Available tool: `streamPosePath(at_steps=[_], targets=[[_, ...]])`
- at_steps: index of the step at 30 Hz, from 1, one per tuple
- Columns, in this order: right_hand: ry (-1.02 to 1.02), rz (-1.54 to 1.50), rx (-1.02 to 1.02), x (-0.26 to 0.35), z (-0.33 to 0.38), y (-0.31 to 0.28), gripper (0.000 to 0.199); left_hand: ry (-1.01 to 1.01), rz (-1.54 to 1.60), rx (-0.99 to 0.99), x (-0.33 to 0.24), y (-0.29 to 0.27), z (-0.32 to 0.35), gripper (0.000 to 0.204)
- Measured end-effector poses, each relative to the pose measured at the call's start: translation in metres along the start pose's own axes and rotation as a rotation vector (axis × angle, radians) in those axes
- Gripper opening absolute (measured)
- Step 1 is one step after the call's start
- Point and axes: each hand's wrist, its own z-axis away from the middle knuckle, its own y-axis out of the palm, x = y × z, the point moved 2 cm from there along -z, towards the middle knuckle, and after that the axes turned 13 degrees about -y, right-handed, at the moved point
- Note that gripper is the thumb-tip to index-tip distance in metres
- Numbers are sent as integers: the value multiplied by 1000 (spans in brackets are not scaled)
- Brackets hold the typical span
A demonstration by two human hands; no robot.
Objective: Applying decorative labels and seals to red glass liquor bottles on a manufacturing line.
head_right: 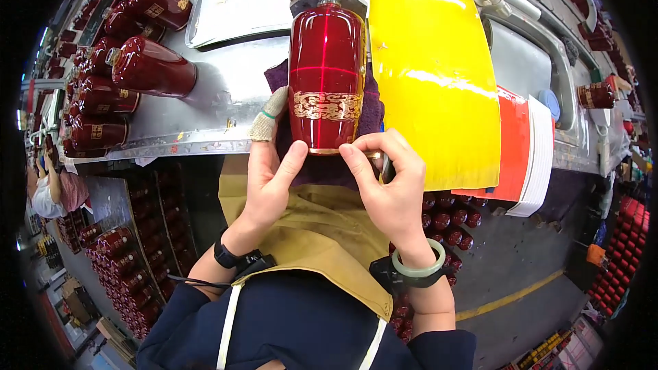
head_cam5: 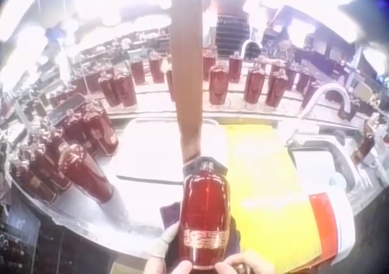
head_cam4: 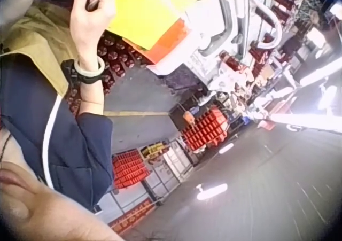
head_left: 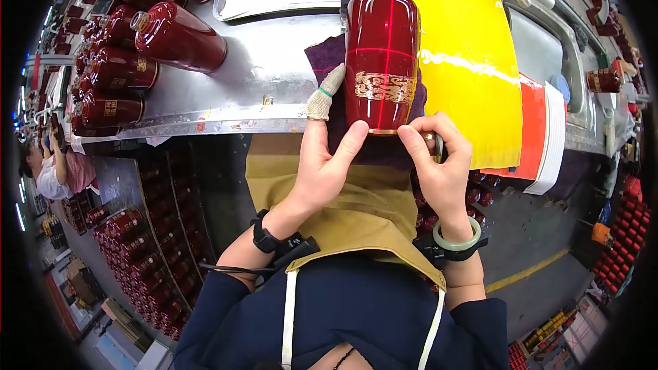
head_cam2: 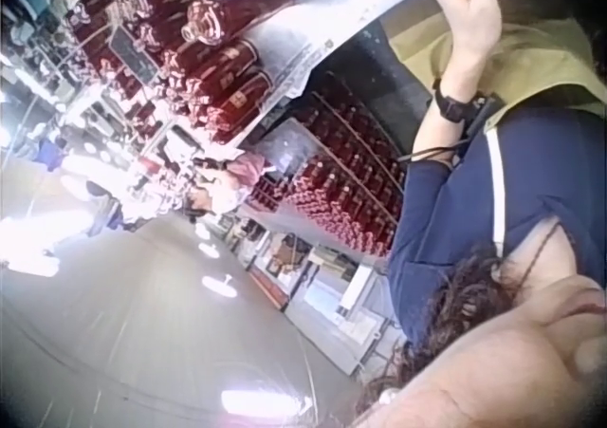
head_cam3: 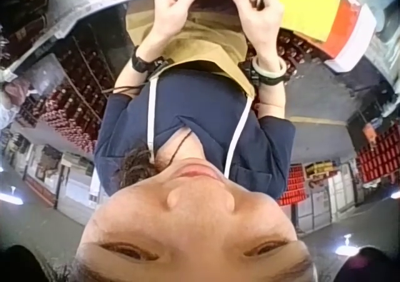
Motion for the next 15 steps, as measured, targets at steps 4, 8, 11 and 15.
streamPosePath(at_steps=[4, 8, 11, 15], targets=[[6, 18, -12, 0, 0, 2, 15, 5, -2, 7, 0, 2, 1, 70], [-10, 23, -8, 1, 0, 1, 14, 34, -37, 7, 0, 2, 1, 71], [-1, 31, -9, 1, 0, 1, 13, 23, -33, -1, 0, 3, 1, 71], [-17, 26, -10, 2, -1, 0, 13, 17, -26, -2, 1, 3, 1, 71]])
